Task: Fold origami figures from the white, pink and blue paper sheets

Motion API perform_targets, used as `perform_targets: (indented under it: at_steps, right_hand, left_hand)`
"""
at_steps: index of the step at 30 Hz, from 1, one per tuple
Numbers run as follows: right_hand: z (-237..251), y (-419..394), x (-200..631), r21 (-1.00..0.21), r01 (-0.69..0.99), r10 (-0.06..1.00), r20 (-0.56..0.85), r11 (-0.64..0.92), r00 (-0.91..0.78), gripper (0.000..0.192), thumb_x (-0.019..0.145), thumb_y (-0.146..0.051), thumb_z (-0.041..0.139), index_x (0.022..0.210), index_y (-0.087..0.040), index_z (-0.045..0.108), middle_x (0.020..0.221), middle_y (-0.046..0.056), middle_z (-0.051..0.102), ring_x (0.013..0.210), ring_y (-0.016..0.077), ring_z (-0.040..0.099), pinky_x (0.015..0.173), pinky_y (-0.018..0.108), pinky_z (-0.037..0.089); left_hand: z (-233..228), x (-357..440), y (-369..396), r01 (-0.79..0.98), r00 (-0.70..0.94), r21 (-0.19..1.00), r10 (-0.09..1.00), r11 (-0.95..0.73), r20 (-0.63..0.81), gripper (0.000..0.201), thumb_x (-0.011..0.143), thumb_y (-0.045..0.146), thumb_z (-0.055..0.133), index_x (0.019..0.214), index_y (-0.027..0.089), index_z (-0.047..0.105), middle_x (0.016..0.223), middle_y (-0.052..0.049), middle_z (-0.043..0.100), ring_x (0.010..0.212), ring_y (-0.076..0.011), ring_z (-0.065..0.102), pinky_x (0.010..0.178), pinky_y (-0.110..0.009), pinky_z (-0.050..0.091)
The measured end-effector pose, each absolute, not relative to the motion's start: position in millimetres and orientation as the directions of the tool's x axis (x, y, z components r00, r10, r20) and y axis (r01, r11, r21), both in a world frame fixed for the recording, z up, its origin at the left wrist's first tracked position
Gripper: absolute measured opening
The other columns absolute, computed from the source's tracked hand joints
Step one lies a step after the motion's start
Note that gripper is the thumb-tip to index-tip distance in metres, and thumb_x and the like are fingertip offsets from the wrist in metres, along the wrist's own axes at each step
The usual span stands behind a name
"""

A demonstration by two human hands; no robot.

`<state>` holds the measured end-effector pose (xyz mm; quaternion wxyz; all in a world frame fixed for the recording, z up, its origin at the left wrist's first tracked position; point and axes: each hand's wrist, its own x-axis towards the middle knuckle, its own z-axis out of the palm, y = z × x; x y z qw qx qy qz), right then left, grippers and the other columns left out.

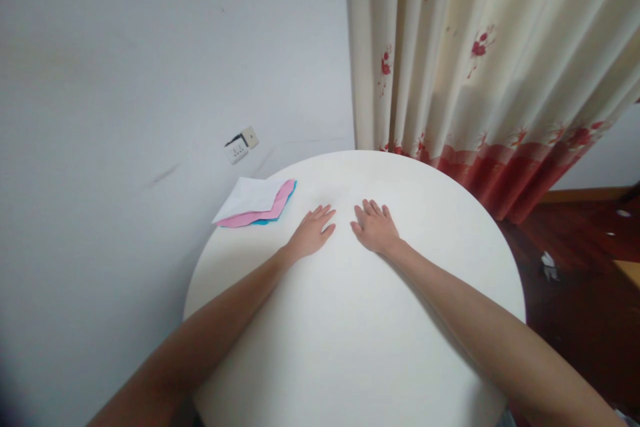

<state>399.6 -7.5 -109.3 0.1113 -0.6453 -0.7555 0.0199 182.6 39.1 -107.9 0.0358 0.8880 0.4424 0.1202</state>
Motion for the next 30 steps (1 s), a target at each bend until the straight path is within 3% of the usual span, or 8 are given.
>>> perform_targets:
  at_steps: [7, 12, 19, 23, 30]
  right_hand:
    - [-109.9, -7.8, 399.4, -0.172, 0.970, 0.976, 0.164, 0.171, -0.143, 0.056, 0.098, -0.046, 0.029, 0.147, -0.019, 0.037, 0.158, 0.013, 0.028, 0.145, 0.0319, 0.023, 0.114, 0.054, 0.020]
    - [-108.6, -8.3, 399.7, -0.171, 0.970, 0.978, 0.149, 0.172, -0.147, 0.055, 0.098, -0.045, 0.030, 0.146, -0.019, 0.037, 0.158, 0.013, 0.027, 0.145, 0.0323, 0.022, 0.114, 0.054, 0.020]
    - [-108.9, -8.0, 400.4, -0.180, 0.967, 0.976, 0.157, 0.181, -0.153, 0.054, 0.098, -0.045, 0.030, 0.145, -0.020, 0.039, 0.158, 0.013, 0.028, 0.145, 0.0329, 0.023, 0.113, 0.055, 0.020]
    - [-110.1, -7.7, 400.9, -0.185, 0.965, 0.973, 0.169, 0.186, -0.155, 0.053, 0.098, -0.044, 0.031, 0.144, -0.019, 0.041, 0.157, 0.013, 0.030, 0.144, 0.0332, 0.024, 0.113, 0.055, 0.021]
    - [-109.5, -8.7, 401.4, -0.191, 0.963, 0.972, 0.174, 0.188, -0.156, 0.051, 0.098, -0.044, 0.033, 0.142, -0.020, 0.042, 0.157, 0.013, 0.031, 0.144, 0.0330, 0.024, 0.113, 0.055, 0.021]
  left_hand:
    - [-107.3, 182.2, 38.4, 0.769, 0.575, 0.201, 0.794, -0.607, 0.196, 0.049, 0.097, 0.038, 0.039, 0.142, 0.021, 0.046, 0.153, -0.007, 0.039, 0.143, -0.0261, 0.031, 0.117, -0.049, 0.027]
    - [-85.9, 176.2, 38.0, 0.713, 0.552, 0.283, 0.762, -0.642, 0.340, 0.041, 0.094, 0.028, 0.042, 0.132, 0.019, 0.055, 0.138, -0.007, 0.056, 0.131, -0.0188, 0.048, 0.114, -0.035, 0.035]
    - [-44.5, 131.7, 60.8, 0.838, 0.243, 0.266, 0.762, -0.476, 0.600, 0.031, 0.091, 0.023, 0.043, 0.114, 0.018, 0.064, 0.131, -0.007, 0.060, 0.126, -0.0218, 0.050, 0.112, -0.039, 0.036]
    - [-47.8, 105.0, 79.1, 0.929, 0.129, 0.226, 0.828, -0.294, 0.545, 0.036, 0.094, 0.033, 0.043, 0.122, 0.016, 0.058, 0.133, -0.011, 0.058, 0.126, -0.0251, 0.050, 0.111, -0.041, 0.034]
    - [-65.2, 89.0, 90.2, 0.991, -0.002, 0.126, 0.956, -0.037, 0.293, 0.058, 0.091, 0.050, 0.043, 0.134, 0.012, 0.048, 0.142, -0.020, 0.049, 0.137, -0.0378, 0.036, 0.107, -0.057, 0.032]
